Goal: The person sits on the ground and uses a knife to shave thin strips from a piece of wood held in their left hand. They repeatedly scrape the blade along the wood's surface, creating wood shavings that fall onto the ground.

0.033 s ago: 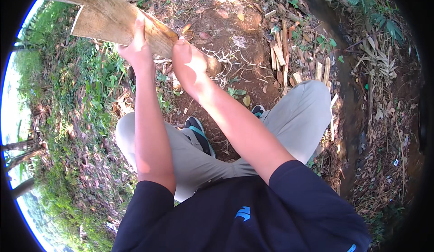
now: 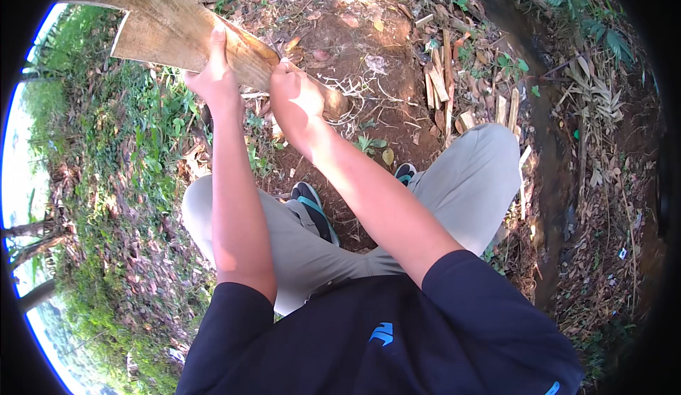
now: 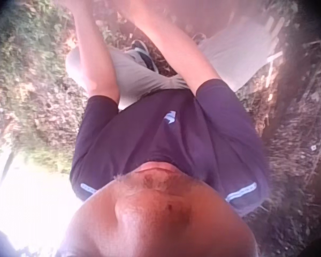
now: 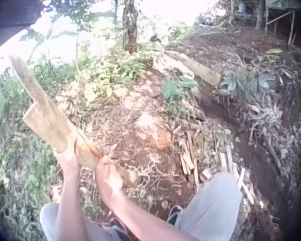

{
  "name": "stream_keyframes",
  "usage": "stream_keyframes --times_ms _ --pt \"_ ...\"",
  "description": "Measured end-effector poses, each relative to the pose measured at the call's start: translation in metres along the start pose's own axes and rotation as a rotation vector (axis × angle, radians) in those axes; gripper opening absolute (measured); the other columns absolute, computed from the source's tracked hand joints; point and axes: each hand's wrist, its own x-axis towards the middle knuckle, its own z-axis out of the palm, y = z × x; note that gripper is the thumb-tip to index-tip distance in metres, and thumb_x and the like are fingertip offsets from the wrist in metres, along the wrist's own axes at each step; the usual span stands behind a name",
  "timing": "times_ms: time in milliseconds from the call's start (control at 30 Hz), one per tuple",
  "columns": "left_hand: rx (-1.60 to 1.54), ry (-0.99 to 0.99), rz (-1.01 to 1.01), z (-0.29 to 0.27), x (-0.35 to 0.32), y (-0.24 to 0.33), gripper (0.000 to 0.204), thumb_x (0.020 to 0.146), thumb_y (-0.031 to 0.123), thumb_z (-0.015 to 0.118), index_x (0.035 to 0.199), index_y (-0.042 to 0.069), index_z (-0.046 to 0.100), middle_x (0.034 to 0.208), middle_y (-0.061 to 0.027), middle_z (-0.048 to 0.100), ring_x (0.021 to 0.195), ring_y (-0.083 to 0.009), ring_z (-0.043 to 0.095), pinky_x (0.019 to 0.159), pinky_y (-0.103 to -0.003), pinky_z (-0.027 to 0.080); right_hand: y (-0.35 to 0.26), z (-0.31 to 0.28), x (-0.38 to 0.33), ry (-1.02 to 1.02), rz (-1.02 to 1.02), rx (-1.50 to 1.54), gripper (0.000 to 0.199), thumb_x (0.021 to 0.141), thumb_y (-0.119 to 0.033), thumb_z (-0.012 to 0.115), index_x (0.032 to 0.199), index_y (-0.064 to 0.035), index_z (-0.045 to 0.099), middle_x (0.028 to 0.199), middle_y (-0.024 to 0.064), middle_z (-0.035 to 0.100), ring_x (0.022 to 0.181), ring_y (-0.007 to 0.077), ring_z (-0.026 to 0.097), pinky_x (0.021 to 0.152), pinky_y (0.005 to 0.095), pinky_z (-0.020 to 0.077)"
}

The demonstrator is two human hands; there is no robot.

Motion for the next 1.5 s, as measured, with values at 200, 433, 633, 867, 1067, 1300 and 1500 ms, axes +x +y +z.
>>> stream_keyframes --times_ms 200,433,633,867,1067,1300,1500 --pt "-0.001 -0.008 -0.049 0.0 -0.002 0.01 0.06 0.08 0.017 0.081 0.123 -0.012 0.051 0.119 -0.0152 0.06 0.105 -0.0215 0.06 0.093 -0.036 0.049 0.07 0.012 -0.039 -0.081 0.187 -0.102 0.032 0.099 -0.015 0.039 0.116 0.0039 0.059 0.091 0.0248 0.069 0.085 0.0382 0.069 0.069 0.047 0.057" --pt "-0.06 -0.078 -0.058 0.008 -0.014 0.008 0.051 0.083 0.014 0.075 0.12 -0.012 0.052 0.117 -0.0147 0.061 0.1 -0.0193 0.06 0.093 -0.033 0.046 0.051 -0.039 -0.062 0.185 0.047 0.15 0.028 0.097 -0.016 0.049 0.12 -0.0042 0.06 0.089 0.0255 0.067 0.079 0.0401 0.067 0.07 0.0486 0.0543" --pt "-0.187 0.114 -0.119 0.028 -0.02 0.041 0.049 0.089 0.023 0.069 0.122 -0.008 0.051 0.116 -0.0126 0.06 0.099 -0.0217 0.062 0.088 -0.037 0.054 -0.001 -0.058 -0.048 0.32 -0.12 0.508 0.026 0.096 -0.012 0.05 0.118 -0.0019 0.061 0.091 0.0242 0.067 0.081 0.0413 0.066 0.073 0.0478 0.0517" --pt "-0.123 0.076 -0.083 0.024 -0.024 0.04 0.05 0.087 0.024 0.074 0.12 -0.008 0.055 0.114 -0.0128 0.063 0.093 -0.0208 0.064 0.083 -0.038 0.056 -0.032 -0.064 -0.049 0.163 0.011 0.335 0.024 0.092 -0.006 0.05 0.112 -0.0013 0.063 0.088 0.0252 0.068 0.085 0.0428 0.067 0.077 0.0511 0.0524" --pt "-0.117 0.158 -0.103 0.032 -0.032 0.044 0.047 0.087 0.022 0.073 0.119 -0.007 0.055 0.113 -0.0117 0.063 0.093 -0.0198 0.064 0.082 -0.036 0.057 -0.006 -0.04 -0.007 0.082 0.139 0.148 0.025 0.088 -0.004 0.052 0.11 -0.0015 0.063 0.09 0.0251 0.068 0.085 0.0423 0.068 0.078 0.0498 0.0533" --pt "-0.136 0.037 -0.017 0.023 -0.021 0.033 0.049 0.087 0.02 0.073 0.122 -0.007 0.052 0.113 -0.0116 0.063 0.094 -0.02 0.064 0.082 -0.036 0.057 -0.007 -0.055 -0.049 0.15 0.125 0.497 0.025 0.096 -0.012 0.048 0.117 -0.0013 0.059 0.087 0.0291 0.066 0.084 0.0452 0.066 0.076 0.052 0.0519" --pt "-0.129 0.059 -0.08 0.029 -0.026 0.041 0.047 0.087 0.023 0.074 0.119 -0.007 0.055 0.113 -0.0122 0.063 0.094 -0.0207 0.064 0.081 -0.037 0.057 -0.029 -0.065 -0.061 0.101 0.049 0.399 0.03 0.096 -0.01 0.047 0.123 0.0 0.056 0.083 0.0287 0.067 0.078 0.0475 0.066 0.071 0.0548 0.0527"
